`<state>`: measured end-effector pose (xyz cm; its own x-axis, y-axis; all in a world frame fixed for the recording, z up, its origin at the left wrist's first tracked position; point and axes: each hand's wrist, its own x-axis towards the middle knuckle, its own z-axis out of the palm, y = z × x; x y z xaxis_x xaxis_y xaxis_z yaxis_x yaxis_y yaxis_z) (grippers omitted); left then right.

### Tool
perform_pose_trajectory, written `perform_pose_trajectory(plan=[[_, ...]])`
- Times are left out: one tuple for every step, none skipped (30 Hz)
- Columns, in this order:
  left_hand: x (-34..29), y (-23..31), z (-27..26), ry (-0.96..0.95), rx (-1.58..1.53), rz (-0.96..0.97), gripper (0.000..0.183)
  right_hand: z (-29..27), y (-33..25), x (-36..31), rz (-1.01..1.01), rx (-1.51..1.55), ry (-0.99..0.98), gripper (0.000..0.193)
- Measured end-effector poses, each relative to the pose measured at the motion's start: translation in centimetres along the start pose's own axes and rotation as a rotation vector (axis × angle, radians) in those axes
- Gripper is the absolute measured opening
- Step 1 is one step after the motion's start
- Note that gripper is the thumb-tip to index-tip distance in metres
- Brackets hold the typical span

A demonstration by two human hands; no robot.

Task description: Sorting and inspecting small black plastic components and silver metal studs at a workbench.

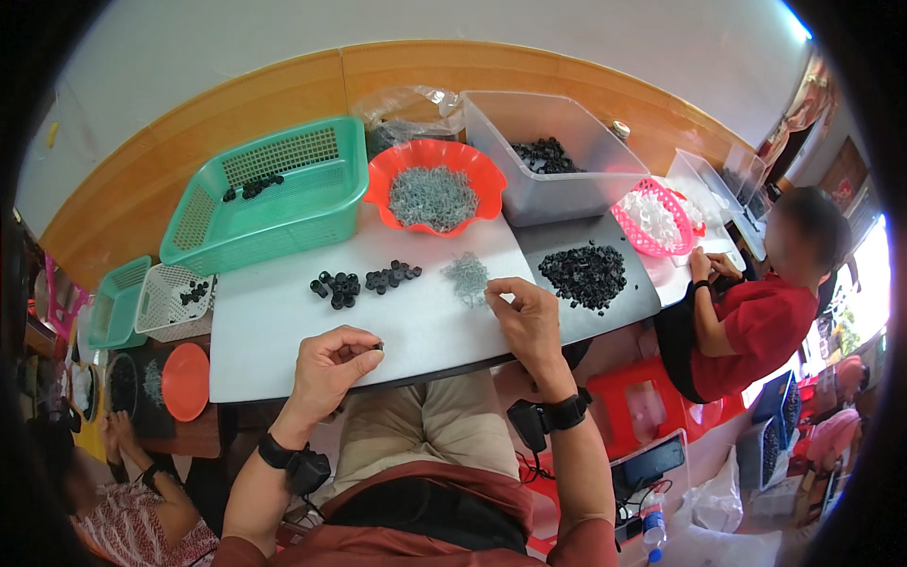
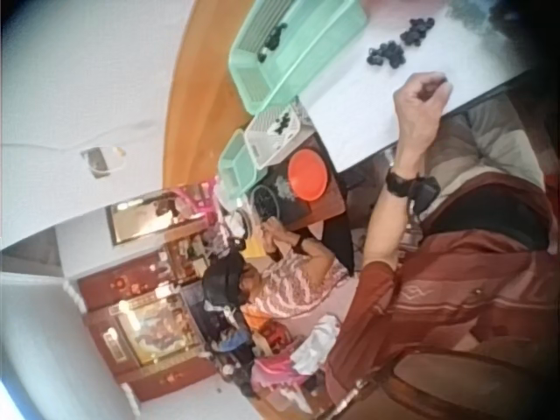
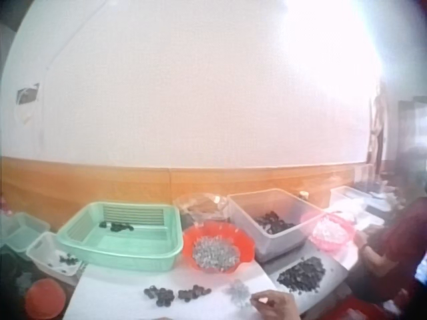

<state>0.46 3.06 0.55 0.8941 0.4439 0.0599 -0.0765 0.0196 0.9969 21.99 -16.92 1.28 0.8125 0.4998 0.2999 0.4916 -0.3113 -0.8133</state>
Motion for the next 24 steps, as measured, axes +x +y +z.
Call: perform_pose_trajectory(plan=[[0.0, 0.0, 0.1, 0.008, 0.013, 0.017, 0.014, 0.0, 0.1, 0.0, 0.016, 0.032, -0.005, 0.014], [0.0, 0.1, 0.2, 0.010, 0.018, 0.022, 0.014, 0.1, 0.2, 0.0, 0.033, 0.063, -0.010, 0.014], [0.0, 0.1, 0.3, 0.022, 0.045, 0.052, 0.015, 0.1, 0.3, 0.0, 0.029, 0.069, -0.008, 0.014], [0.0, 0.2, 0.4, 0.032, 0.072, 0.082, 0.015, 0.2, 0.4, 0.0, 0.018, 0.084, -0.003, 0.014], [0.0, 0.2, 0.5, 0.032, 0.078, 0.086, 0.015, 0.2, 0.5, 0.0, 0.008, 0.100, 0.002, 0.015], [0.0, 0.2, 0.5, 0.028, 0.067, 0.096, 0.015, 0.2, 0.5, 0.0, 0.005, 0.106, 0.005, 0.015], [0.0, 0.2, 0.5, 0.027, 0.058, 0.105, 0.015, 0.2, 0.6, -0.1, -0.002, 0.124, 0.017, 0.015], [0.1, 0.1, 0.5, 0.027, 0.063, 0.107, 0.015, 0.2, 0.7, -0.1, -0.009, 0.142, 0.029, 0.016], [0.2, 0.1, 0.5, 0.028, 0.075, 0.109, 0.015, 0.2, 0.7, -0.1, -0.011, 0.148, 0.031, 0.016], [0.2, 0.0, 0.5, 0.029, 0.086, 0.109, 0.014, 0.1, 0.7, -0.2, -0.009, 0.133, 0.024, 0.017], [0.3, 0.0, 0.7, 0.031, 0.091, 0.110, 0.014, 0.0, 0.7, -0.2, -0.006, 0.118, 0.018, 0.017], [0.4, -0.1, 1.0, 0.040, 0.065, 0.135, 0.012, 0.0, 0.7, -0.3, -0.007, 0.123, 0.017, 0.017], [0.6, -0.1, 1.4, 0.049, 0.038, 0.160, 0.011, -0.2, 0.5, -0.3, 0.001, 0.133, 0.006, 0.017], [0.7, -0.1, 1.7, 0.050, 0.042, 0.161, 0.011, -0.3, 0.5, -0.4, 0.010, 0.144, -0.005, 0.017], [0.8, -0.1, 2.0, 0.031, 0.043, 0.104, 0.010, -0.3, 0.5, -0.4, 0.009, 0.147, -0.005, 0.017], [0.9, -0.1, 2.4, 0.012, 0.045, 0.046, 0.009, -0.3, 0.6, -0.5, 0.007, 0.191, -0.018, 0.016], [1.1, 0.1, 3.0, 0.013, 0.048, 0.047, 0.009, -0.4, 0.7, -0.6, 0.004, 0.235, -0.030, 0.016], [1.3, 0.4, 3.9, 0.011, 0.015, 0.023, 0.009, -0.4, 0.4, -0.7, 0.003, 0.239, -0.030, 0.016], [1.5, 0.6, 4.6, 0.011, -0.017, -0.001, 0.009, -0.5, -0.2, -0.8, 0.026, 0.343, -0.042, 0.015], [1.8, 0.7, 5.1, -0.003, -0.023, -0.027, 0.013, -0.4, -0.7, -1.0, 0.048, 0.446, -0.055, 0.015], [2.0, 0.9, 5.8, 0.001, -0.018, -0.025, 0.013, -0.4, -1.0, -1.1, 0.045, 0.452, -0.057, 0.015], [2.3, 1.2, 6.7, -0.012, -0.076, -0.036, 0.018, -0.3, -1.1, -1.3, 0.065, 0.512, -0.053, 0.014], [2.6, 1.4, 7.3, -0.024, -0.134, -0.047, 0.024, -0.3, -1.3, -1.4, 0.086, 0.573, -0.049, 0.014], [3.0, 1.5, 7.8, -0.048, -0.130, -0.050, 0.031, -0.2, -1.7, -1.7, 0.084, 0.576, -0.048, 0.014]])
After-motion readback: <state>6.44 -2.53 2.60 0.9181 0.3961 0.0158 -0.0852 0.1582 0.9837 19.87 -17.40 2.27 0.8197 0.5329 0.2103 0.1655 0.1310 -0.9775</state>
